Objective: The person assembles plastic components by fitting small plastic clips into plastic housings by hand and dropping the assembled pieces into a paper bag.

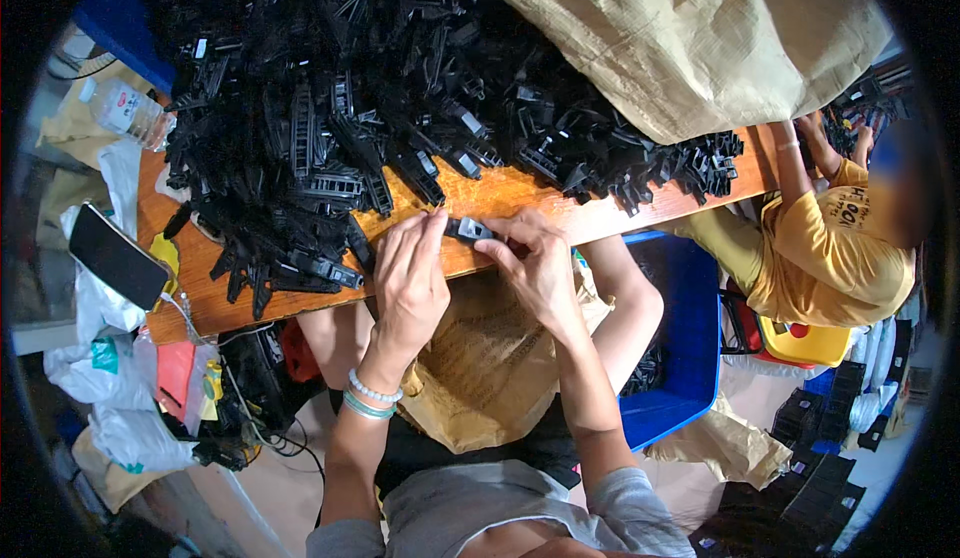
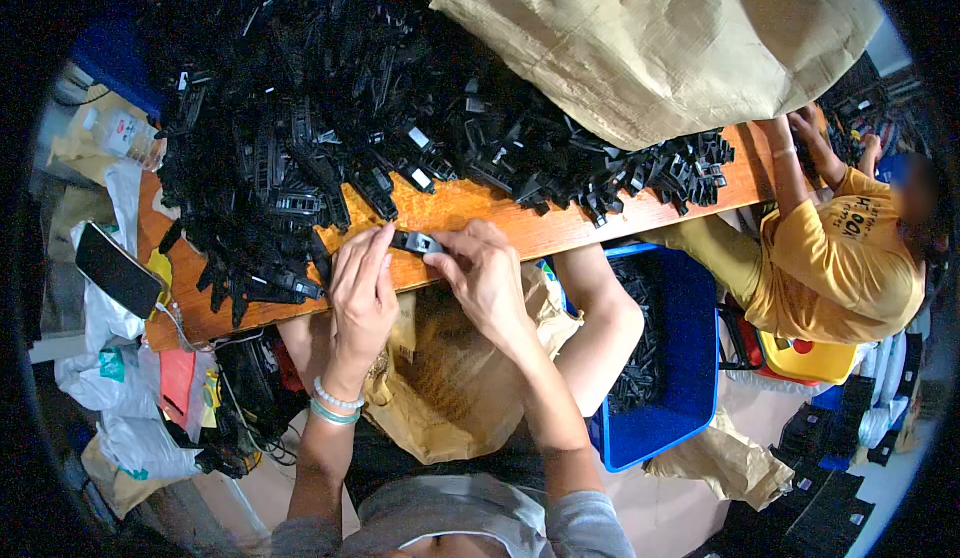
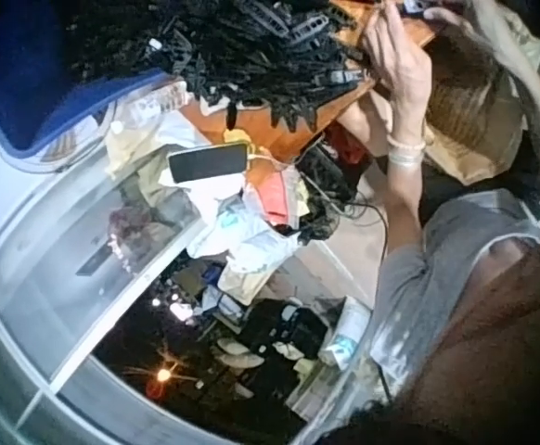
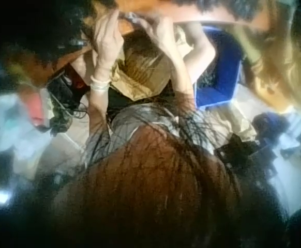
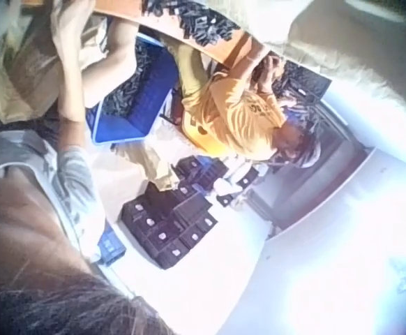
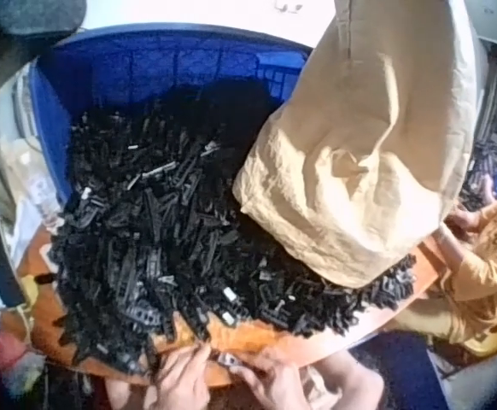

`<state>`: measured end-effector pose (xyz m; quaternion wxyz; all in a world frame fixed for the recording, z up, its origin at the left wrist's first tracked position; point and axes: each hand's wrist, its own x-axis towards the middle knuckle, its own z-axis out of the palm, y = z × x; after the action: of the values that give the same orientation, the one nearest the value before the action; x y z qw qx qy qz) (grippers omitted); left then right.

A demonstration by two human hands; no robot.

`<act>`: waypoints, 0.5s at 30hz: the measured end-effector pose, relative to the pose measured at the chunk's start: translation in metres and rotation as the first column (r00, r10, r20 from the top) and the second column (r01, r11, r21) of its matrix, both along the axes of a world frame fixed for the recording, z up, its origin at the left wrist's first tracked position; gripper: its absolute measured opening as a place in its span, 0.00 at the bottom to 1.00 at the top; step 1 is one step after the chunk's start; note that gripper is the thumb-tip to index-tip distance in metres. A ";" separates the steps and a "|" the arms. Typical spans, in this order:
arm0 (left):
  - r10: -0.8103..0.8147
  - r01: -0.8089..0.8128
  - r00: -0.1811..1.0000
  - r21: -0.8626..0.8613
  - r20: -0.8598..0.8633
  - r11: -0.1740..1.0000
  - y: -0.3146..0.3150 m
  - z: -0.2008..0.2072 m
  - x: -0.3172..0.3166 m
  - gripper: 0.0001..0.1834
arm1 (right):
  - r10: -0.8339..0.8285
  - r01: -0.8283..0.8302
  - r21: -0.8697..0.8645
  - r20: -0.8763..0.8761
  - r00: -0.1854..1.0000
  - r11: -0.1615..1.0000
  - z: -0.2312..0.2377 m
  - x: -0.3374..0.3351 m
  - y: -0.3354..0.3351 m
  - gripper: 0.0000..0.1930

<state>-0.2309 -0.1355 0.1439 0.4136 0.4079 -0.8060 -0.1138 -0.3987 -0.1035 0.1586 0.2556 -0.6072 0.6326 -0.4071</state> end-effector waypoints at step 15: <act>0.010 -0.004 0.999 -0.117 0.048 0.993 -0.003 -0.006 -0.002 0.19 | -0.011 0.010 -0.010 -0.059 0.998 1.000 0.007 -0.002 -0.002 0.13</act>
<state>-0.2328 -0.1381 0.1375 0.4175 0.3884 -0.8196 -0.0551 -0.4009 -0.1058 0.1658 0.2317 -0.6169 0.6411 -0.3935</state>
